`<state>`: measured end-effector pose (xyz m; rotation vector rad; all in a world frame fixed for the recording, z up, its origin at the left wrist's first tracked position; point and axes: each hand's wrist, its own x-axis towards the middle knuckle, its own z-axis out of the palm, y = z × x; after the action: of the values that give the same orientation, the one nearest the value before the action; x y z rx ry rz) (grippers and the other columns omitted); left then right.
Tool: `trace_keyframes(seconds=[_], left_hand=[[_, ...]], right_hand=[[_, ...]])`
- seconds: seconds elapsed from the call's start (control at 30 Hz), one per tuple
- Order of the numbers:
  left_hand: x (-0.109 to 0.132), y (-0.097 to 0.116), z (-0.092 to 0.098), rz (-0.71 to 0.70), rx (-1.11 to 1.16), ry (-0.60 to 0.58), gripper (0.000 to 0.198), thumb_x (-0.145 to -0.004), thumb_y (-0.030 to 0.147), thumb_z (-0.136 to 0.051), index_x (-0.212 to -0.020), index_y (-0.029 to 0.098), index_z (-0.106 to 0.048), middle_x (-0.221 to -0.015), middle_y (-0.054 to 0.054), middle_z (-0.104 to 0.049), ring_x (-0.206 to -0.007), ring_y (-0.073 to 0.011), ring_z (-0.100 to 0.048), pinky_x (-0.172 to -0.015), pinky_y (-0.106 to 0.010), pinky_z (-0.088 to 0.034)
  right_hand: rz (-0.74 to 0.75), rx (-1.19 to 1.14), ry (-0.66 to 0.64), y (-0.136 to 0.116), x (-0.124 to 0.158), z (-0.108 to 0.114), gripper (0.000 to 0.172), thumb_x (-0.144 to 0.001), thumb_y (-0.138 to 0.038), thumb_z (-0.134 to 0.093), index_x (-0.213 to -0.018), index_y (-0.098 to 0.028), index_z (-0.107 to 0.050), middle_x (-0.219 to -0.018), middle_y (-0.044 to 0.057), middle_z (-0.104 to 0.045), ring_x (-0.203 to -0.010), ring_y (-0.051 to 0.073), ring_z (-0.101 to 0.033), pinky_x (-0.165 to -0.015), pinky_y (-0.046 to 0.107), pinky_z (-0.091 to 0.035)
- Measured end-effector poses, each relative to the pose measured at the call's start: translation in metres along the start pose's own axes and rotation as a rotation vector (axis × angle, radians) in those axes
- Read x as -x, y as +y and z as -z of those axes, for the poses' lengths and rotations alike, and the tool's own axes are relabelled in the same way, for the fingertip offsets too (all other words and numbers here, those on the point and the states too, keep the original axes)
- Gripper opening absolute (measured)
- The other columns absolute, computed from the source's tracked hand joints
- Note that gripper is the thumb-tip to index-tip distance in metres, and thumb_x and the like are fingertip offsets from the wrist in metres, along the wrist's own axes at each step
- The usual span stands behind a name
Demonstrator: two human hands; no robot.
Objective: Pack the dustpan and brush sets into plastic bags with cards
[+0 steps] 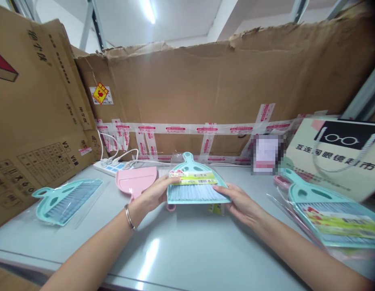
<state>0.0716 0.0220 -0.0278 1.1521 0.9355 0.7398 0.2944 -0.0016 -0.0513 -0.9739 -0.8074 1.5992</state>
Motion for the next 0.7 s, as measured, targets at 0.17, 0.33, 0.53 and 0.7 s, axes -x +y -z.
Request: trace_keyframes(seconds=[0.17, 0.33, 0.53, 0.7], left_hand=[[0.004, -0.001, 0.002, -0.107, -0.037, -0.167, 0.051, -0.064, 0.023, -0.073, -0.110, 0.018, -0.052, -0.083, -0.004, -0.061, -0.056, -0.0097, -0.055, -0.045, -0.020, -0.043], [-0.002, -0.007, 0.003, -0.089, -0.087, 0.024, 0.040, -0.068, 0.036, -0.070, -0.097, 0.012, -0.058, -0.070, -0.004, -0.059, -0.052, -0.0136, -0.055, -0.040, -0.024, -0.044], [0.005, 0.004, 0.003, -0.149, -0.063, -0.149, 0.048, -0.070, 0.030, -0.069, -0.113, 0.017, -0.052, -0.092, -0.007, -0.061, -0.062, -0.0114, -0.056, -0.047, -0.022, -0.046], [0.011, 0.011, 0.002, -0.189, -0.155, -0.260, 0.076, -0.063, 0.020, -0.075, -0.129, 0.023, -0.039, -0.094, -0.004, -0.061, -0.053, -0.0086, -0.053, -0.048, -0.024, -0.044]], right_hand=[[0.083, 0.009, 0.198, 0.002, -0.003, 0.001, 0.015, -0.071, -0.019, -0.069, -0.082, -0.012, -0.064, -0.074, 0.004, -0.069, -0.061, 0.012, -0.063, -0.057, 0.020, -0.055], [0.081, 0.030, -0.011, -0.003, 0.005, -0.003, 0.023, -0.068, -0.021, -0.072, -0.089, -0.015, -0.064, -0.087, 0.004, -0.070, -0.073, 0.012, -0.064, -0.066, 0.020, -0.056], [0.093, -0.003, 0.010, 0.001, 0.001, 0.001, 0.020, -0.068, -0.016, -0.070, -0.088, -0.014, -0.065, -0.089, 0.005, -0.071, -0.079, 0.014, -0.066, -0.070, 0.020, -0.056], [0.110, -0.044, 0.116, 0.002, -0.002, 0.000, 0.015, -0.069, -0.017, -0.069, -0.084, -0.014, -0.066, -0.087, 0.005, -0.071, -0.080, 0.015, -0.066, -0.071, 0.021, -0.057]])
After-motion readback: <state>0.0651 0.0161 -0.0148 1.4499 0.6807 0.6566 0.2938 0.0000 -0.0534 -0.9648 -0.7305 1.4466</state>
